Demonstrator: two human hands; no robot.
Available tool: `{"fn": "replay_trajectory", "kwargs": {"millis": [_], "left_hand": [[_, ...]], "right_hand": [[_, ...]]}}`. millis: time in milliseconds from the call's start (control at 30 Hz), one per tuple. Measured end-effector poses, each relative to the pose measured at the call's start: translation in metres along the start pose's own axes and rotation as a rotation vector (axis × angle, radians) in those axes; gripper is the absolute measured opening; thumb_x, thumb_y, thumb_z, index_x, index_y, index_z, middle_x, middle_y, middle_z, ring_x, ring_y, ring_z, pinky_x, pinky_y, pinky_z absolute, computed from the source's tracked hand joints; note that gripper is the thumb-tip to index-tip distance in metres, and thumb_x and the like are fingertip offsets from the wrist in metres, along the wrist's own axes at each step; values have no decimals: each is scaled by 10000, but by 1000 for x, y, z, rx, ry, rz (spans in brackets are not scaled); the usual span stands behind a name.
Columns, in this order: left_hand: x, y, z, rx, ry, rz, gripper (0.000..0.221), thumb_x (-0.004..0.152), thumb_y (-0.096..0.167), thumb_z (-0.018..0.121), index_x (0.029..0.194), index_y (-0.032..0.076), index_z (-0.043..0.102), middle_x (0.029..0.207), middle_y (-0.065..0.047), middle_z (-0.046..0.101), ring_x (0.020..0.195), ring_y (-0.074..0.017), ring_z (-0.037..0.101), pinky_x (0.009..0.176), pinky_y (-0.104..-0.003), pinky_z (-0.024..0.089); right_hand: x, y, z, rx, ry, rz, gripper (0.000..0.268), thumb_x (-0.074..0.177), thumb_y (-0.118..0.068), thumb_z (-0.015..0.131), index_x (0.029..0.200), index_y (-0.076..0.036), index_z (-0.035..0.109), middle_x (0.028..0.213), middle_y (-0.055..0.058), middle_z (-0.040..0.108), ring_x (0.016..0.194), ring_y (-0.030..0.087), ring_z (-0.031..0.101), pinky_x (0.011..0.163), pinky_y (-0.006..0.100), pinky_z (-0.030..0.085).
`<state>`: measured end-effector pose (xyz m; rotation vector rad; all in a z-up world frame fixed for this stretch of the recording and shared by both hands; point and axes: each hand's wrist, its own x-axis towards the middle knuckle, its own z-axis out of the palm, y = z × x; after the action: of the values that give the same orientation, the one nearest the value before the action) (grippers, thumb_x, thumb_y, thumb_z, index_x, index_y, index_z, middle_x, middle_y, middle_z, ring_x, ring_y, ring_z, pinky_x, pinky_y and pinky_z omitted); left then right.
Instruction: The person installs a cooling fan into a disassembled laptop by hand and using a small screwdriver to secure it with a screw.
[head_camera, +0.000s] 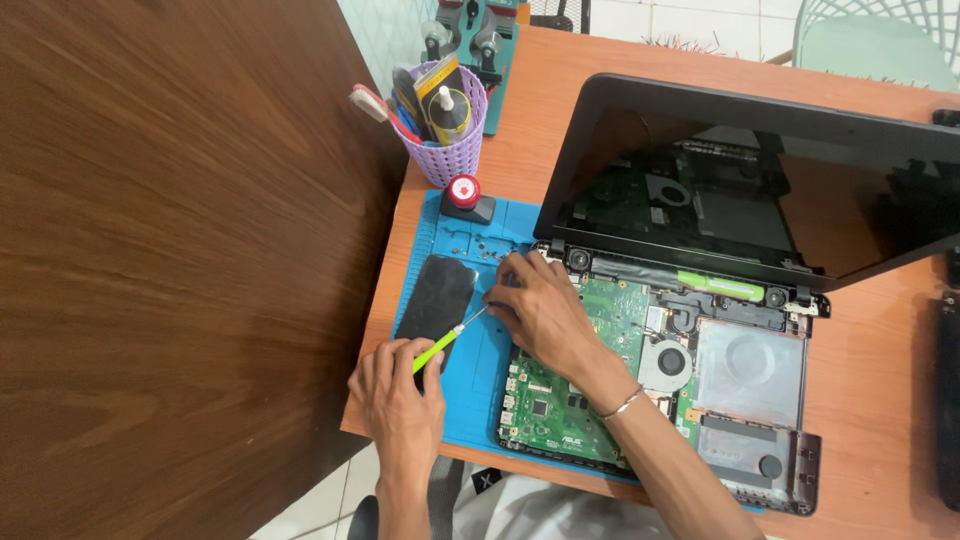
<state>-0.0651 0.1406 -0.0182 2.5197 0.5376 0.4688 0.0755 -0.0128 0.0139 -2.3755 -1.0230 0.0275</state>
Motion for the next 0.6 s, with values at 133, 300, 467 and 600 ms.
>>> {"fn": "replay_trajectory", "kwargs": {"millis": [133,300,467,600], "left_hand": [[-2,-1,-8,-13,15,48,188,897,166,712,1063,90,663,1061,-28,667,1077,-256,586,1021,-471,373],[-7,0,-15,-16,15,54,165,907,158,691,1056,89,681,1034,-17,712,1056,-250,599,1030,-454,369],[-9,2,-14,0,-29,20,154,910,171,687,1045,97,696,1003,-8,709,1036,-239,601,1054,-455,356],[-10,2,-12,-10,-28,46,155,919,176,681,1053,98,692,1015,-7,702,1039,-243,594,1053,-456,353]], "right_hand": [[3,2,1,-17,-4,5,147,786,-138,787,927,-96,795,1037,44,609,1010,255,553,826,420,419],[7,5,1,-28,-43,25,141,777,-120,789,915,-96,800,1040,47,610,1023,260,549,837,428,421],[5,2,-5,63,17,39,243,752,-85,791,994,-71,783,1065,63,617,1027,279,566,893,436,463],[-3,1,-18,80,49,35,278,773,-21,761,1048,-61,769,1060,104,613,996,304,571,890,441,481]]}}
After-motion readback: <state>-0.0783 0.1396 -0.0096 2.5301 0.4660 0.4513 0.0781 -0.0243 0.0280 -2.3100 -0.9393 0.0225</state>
